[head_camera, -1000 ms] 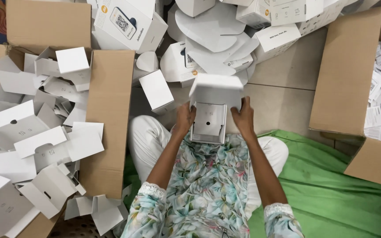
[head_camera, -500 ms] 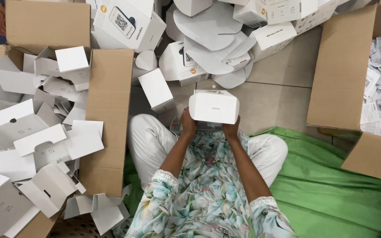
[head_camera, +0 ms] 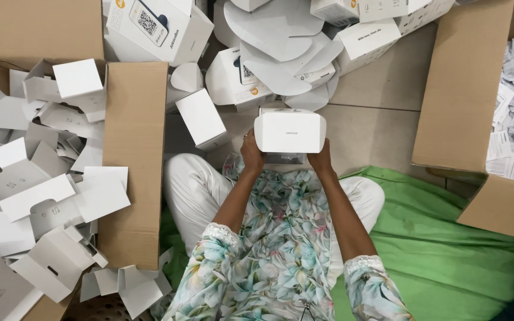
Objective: The person assembles small white cardboard boxes and places instruction slips inside.
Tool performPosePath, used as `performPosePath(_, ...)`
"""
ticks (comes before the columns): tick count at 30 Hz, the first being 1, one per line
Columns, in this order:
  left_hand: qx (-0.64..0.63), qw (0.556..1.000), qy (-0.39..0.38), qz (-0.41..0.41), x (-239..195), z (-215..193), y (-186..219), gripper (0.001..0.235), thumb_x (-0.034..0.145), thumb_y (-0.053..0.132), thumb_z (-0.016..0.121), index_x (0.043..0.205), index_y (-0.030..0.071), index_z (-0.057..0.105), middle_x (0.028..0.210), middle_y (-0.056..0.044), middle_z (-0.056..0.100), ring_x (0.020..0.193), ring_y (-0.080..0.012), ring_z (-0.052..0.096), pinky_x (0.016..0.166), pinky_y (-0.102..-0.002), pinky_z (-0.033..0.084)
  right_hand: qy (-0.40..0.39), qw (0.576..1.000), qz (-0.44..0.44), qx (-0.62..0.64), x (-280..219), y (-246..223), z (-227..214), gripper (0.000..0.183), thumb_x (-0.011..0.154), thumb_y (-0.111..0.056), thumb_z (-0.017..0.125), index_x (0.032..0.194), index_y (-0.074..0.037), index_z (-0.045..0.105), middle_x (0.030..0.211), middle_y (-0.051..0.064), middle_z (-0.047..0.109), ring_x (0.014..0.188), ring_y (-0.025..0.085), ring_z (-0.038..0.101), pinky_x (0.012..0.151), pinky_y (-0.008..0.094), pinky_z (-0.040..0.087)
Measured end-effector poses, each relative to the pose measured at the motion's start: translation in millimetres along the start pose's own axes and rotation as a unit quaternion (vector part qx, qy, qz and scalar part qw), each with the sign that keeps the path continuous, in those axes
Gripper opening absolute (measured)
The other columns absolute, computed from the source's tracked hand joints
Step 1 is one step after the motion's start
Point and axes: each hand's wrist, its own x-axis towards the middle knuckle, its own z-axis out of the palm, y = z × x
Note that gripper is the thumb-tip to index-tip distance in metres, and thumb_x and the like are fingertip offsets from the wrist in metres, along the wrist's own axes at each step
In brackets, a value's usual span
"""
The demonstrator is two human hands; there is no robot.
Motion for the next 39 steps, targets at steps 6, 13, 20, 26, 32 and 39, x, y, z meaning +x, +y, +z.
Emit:
performPosePath(6, -0.038, 0.999, 0.002, -0.018, 1, 0, -4, 0.032, 0.087, -0.001, 0.062, 0.119, -0.004, 0.063, 0.104, -0.023, 0.068, 0.098, -0.0456, 0.063, 0.080, -0.051, 0.051, 0.026, 0.999, -0.001, 0.024, 2, -29, 5, 0.011, 0.093, 0.006, 0.057, 0.099, 0.010, 0.065, 0.085, 0.022, 0.069, 0.076, 0.031, 0.065, 0.070, 0.040, 0.052)
performPosePath(13, 0.047, 0.999, -0.022, -0.005, 6, -3, -1, 0.021, 0.090, 0.006, 0.066, 0.110, 0.001, 0.069, 0.114, -0.019, 0.067, 0.104, -0.0429, 0.064, 0.085, -0.050, 0.053, 0.019, 0.998, 0.016, 0.062, -6, -16, 3, 0.015, 0.089, 0.005, 0.057, 0.102, 0.009, 0.064, 0.092, 0.019, 0.071, 0.084, 0.024, 0.065, 0.071, 0.039, 0.053)
performPosePath(20, 0.024, 0.999, 0.004, 0.039, 3, -22, 19, 0.029, 0.072, -0.010, 0.067, 0.100, -0.003, 0.070, 0.102, -0.022, 0.068, 0.096, -0.0453, 0.066, 0.079, -0.049, 0.053, 0.012, 0.997, 0.024, 0.071, -6, -4, 8, 0.014, 0.090, 0.008, 0.058, 0.102, 0.009, 0.064, 0.090, 0.020, 0.070, 0.082, 0.028, 0.064, 0.073, 0.039, 0.052)
performPosePath(26, 0.034, 0.998, 0.043, 0.012, -15, -7, 9, 0.015, 0.073, -0.008, 0.069, 0.088, -0.006, 0.069, 0.090, -0.027, 0.068, 0.089, -0.0462, 0.065, 0.074, -0.051, 0.051, 0.037, 0.997, -0.031, 0.065, -13, -6, 17, 0.019, 0.089, 0.011, 0.057, 0.106, 0.009, 0.063, 0.095, 0.022, 0.069, 0.088, 0.032, 0.065, 0.076, 0.041, 0.053)
performPosePath(32, 0.032, 0.998, 0.059, 0.007, -15, 0, 9, 0.018, 0.079, 0.001, 0.068, 0.095, -0.006, 0.068, 0.097, -0.026, 0.068, 0.094, -0.0440, 0.065, 0.078, -0.050, 0.052, 0.007, 0.999, 0.026, 0.037, -19, -4, 20, 0.013, 0.092, 0.006, 0.060, 0.105, 0.008, 0.064, 0.096, 0.023, 0.070, 0.088, 0.033, 0.066, 0.076, 0.041, 0.053)
performPosePath(39, -0.109, 0.989, -0.079, 0.054, -29, 10, -69, 0.045, 0.096, 0.010, 0.057, 0.139, -0.004, 0.051, 0.127, -0.025, 0.059, 0.117, -0.0398, 0.058, 0.096, -0.047, 0.046, -0.064, 0.984, 0.078, 0.148, -52, 39, 33, 0.041, 0.093, -0.011, 0.069, 0.128, 0.005, 0.054, 0.128, 0.023, 0.062, 0.118, 0.035, 0.059, 0.096, 0.042, 0.047)
